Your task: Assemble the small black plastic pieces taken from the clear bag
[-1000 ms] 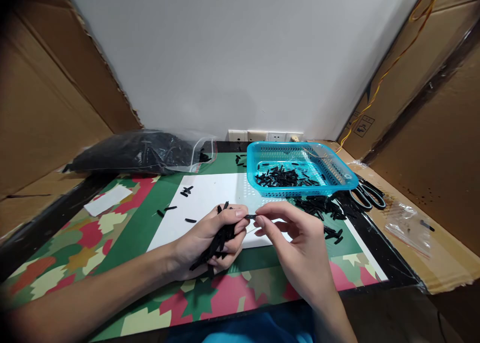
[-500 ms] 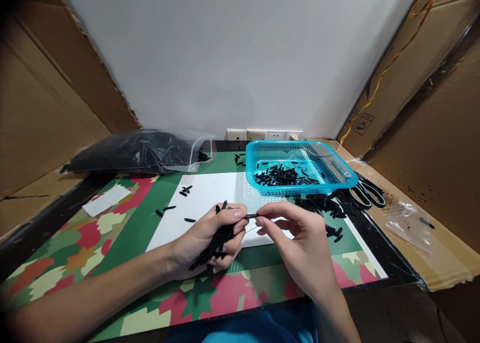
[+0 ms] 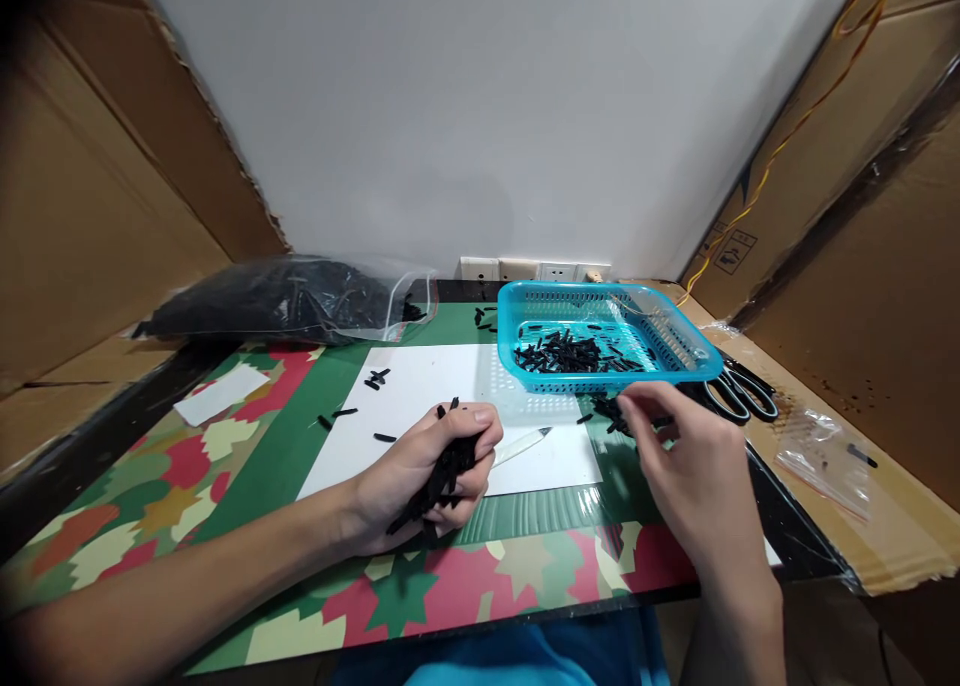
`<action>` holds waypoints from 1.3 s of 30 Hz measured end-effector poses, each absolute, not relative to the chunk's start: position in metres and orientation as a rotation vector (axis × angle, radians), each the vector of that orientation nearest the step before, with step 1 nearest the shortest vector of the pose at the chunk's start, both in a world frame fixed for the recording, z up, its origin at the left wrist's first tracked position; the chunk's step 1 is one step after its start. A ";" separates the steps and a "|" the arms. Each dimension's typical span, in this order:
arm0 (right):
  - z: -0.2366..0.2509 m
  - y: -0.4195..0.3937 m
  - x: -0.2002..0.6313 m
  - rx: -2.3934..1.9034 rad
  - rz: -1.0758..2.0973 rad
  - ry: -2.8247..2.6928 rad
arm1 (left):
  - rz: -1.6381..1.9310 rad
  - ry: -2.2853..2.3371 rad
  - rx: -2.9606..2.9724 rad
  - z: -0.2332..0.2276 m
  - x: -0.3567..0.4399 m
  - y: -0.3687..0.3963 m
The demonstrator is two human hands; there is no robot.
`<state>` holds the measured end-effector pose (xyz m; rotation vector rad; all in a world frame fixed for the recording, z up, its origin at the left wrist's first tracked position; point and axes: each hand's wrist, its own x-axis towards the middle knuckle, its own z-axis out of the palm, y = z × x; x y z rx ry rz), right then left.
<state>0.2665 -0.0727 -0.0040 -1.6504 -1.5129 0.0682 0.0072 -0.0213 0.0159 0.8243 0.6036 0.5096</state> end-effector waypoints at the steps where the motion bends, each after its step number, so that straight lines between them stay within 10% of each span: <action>1: -0.006 -0.072 0.270 -1.689 -0.030 -1.479 | 0.509 0.613 0.826 0.015 0.007 -0.021; 12: 0.007 -0.090 0.175 -1.016 0.393 -1.808 | 0.528 0.712 0.844 0.018 0.010 -0.024; 39: -0.003 -0.087 0.193 -1.044 0.532 -1.448 | 0.457 0.546 0.796 0.018 0.005 -0.023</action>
